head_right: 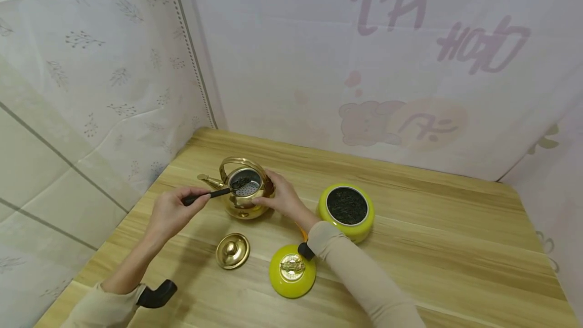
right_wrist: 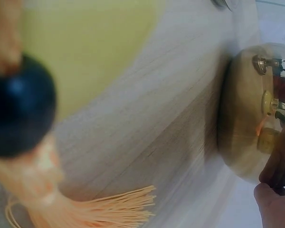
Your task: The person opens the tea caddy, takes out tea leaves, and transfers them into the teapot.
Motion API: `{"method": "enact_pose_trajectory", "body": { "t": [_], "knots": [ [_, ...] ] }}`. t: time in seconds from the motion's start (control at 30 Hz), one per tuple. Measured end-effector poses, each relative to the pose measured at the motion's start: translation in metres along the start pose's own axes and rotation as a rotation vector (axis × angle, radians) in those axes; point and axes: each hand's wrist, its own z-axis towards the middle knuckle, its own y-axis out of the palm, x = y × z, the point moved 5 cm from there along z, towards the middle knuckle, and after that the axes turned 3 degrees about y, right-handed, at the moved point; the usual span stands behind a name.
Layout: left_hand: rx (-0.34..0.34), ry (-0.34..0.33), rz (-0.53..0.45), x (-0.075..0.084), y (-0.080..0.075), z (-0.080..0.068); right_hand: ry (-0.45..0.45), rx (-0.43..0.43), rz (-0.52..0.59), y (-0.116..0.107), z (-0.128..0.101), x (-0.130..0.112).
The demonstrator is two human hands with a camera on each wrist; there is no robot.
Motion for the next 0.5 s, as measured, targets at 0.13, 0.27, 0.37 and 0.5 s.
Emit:
{"method": "enact_pose_trajectory", "body": {
  "t": [0.13, 0.27, 0.37, 0.5],
  "knots": [
    [-0.008, 0.018, 0.046, 0.003, 0.0, 0.005, -0.009, 0.007, -0.005, 0.0, 0.0, 0.001],
    [0.001, 0.044, 0.069, 0.006, 0.0, 0.009, -0.009, 0.012, 0.01, 0.001, 0.001, 0.001],
    [0.017, 0.061, 0.073, 0.008, 0.001, 0.011, -0.007, 0.01, 0.031, 0.001, 0.001, 0.001],
    [0.044, 0.088, 0.081, 0.011, 0.001, 0.014, -0.005, 0.007, 0.039, 0.001, 0.001, 0.0]
  ]
}}
